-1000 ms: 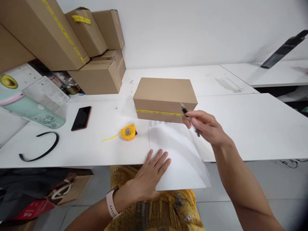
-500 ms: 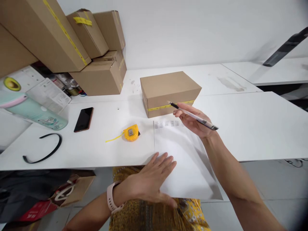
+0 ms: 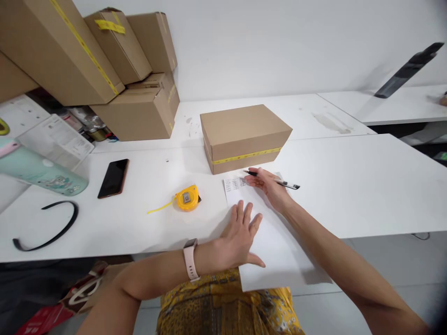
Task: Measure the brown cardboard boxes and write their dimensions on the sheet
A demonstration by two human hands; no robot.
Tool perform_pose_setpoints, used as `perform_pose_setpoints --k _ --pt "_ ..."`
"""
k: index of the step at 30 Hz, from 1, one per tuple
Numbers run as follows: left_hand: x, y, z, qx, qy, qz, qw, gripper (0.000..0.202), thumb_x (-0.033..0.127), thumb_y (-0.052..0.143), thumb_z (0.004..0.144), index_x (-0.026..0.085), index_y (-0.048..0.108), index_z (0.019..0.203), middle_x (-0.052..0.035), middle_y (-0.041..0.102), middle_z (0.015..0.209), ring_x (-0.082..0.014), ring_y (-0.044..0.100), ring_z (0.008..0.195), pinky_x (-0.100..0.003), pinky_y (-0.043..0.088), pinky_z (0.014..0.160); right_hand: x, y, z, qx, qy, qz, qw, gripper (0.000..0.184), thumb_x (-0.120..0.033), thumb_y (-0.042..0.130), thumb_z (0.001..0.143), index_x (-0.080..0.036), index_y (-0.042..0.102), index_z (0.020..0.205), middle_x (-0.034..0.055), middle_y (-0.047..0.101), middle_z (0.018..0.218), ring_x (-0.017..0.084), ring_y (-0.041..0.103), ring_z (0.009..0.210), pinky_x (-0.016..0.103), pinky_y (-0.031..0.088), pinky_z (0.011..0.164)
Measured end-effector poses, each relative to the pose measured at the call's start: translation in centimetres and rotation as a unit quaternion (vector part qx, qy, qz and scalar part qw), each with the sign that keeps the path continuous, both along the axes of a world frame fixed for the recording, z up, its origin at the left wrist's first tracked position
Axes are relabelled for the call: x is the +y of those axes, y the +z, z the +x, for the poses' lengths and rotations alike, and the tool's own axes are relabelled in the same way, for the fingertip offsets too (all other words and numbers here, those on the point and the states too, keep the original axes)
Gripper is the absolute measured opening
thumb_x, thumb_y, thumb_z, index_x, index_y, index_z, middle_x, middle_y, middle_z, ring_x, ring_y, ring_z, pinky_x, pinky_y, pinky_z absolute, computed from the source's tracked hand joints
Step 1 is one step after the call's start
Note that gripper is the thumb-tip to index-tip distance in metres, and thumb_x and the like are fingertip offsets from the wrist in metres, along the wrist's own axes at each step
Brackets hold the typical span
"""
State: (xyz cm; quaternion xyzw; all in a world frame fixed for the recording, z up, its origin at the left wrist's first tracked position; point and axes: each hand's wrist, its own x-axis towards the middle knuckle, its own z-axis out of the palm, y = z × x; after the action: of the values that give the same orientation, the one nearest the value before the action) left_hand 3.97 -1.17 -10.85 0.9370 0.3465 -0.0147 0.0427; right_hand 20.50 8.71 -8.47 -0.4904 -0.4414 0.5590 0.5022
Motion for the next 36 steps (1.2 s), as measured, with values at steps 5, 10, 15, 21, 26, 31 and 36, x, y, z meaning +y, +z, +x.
perform_pose_setpoints --k 5,10,15,21,26,31,36 --pt "0.3 0.9 1.9 0.015 0.006 0.033 0.999 0.103 0.079 0.044 0.089 -0.001 0.036 0.153 -0.0353 0.045 0.15 -0.0479 0.043 0.141 -0.058 0.032 0.114 1.0 -2.3 -1.0 -0.133 -0.088 0.057 0.985 0.055 -0.071 0.062 0.082 -0.02 0.056 0.062 -0.0035 0.046 0.055 0.012 0.042 0.057 0.028 0.038 0.059" --pt "3.3 0.8 1.2 -0.011 0.019 0.014 1.0 0.094 0.074 0.045 0.093 0.001 0.039 0.151 -0.0311 0.041 0.155 -0.0454 0.035 0.147 -0.055 0.028 0.117 0.8 -2.9 -1.1 -0.126 -0.022 0.063 0.99 0.043 -0.061 0.07 0.081 -0.02 0.066 0.091 -0.0007 0.063 0.072 0.014 0.053 0.067 0.028 0.043 0.064" --pt "4.0 -0.1 0.6 -0.022 0.01 0.032 0.999 0.089 0.071 0.041 0.095 0.002 0.037 0.152 -0.0306 0.038 0.157 -0.0478 0.03 0.148 -0.059 0.026 0.117 0.5 -2.7 -0.9 -0.184 -0.026 0.064 0.98 0.036 -0.057 0.065 0.086 -0.021 0.058 0.084 -0.0036 0.055 0.062 0.013 0.047 0.057 0.027 0.038 0.056" --pt "3.9 -0.3 0.6 -0.024 0.01 0.069 0.997 0.079 0.061 0.042 0.099 -0.005 0.047 0.142 -0.0336 0.049 0.148 -0.0455 0.043 0.142 -0.054 0.028 0.117 0.3 -3.0 -0.8 -0.208 -0.024 0.076 0.975 0.029 -0.05 0.065 0.087 -0.023 0.057 0.091 -0.0015 0.061 0.073 0.014 0.053 0.06 0.028 0.043 0.058" --pt "4.0 -0.3 0.6 -0.026 0.01 0.081 0.996 0.079 0.061 0.042 0.098 -0.005 0.049 0.141 -0.0339 0.05 0.147 -0.0464 0.045 0.14 -0.054 0.031 0.115 0.4 -3.4 -0.7 -0.182 -0.056 0.059 0.98 0.035 -0.05 0.068 0.086 -0.024 0.048 0.076 -0.0052 0.05 0.06 0.012 0.046 0.053 0.027 0.039 0.052" --pt "4.0 -0.3 0.6 -0.04 0.001 0.09 0.995 0.076 0.058 0.045 0.098 -0.006 0.051 0.139 -0.0346 0.053 0.143 -0.0476 0.05 0.135 -0.055 0.032 0.113 0.2 -3.0 -1.1 -0.204 -0.008 0.067 0.977 0.031 -0.042 0.066 0.086 -0.024 0.044 0.073 -0.0072 0.042 0.056 0.011 0.039 0.05 0.026 0.033 0.048" --pt "4.0 -0.5 0.5 -0.041 -0.003 0.117 0.992 0.077 0.059 0.044 0.097 -0.007 0.052 0.138 -0.0349 0.055 0.14 -0.0473 0.053 0.132 -0.054 0.034 0.111 0.3 -3.0 -1.1 -0.223 -0.003 0.083 0.971 0.029 -0.038 0.066 0.086 -0.024 0.044 0.072 -0.0069 0.042 0.057 0.01 0.039 0.05 0.026 0.034 0.049"
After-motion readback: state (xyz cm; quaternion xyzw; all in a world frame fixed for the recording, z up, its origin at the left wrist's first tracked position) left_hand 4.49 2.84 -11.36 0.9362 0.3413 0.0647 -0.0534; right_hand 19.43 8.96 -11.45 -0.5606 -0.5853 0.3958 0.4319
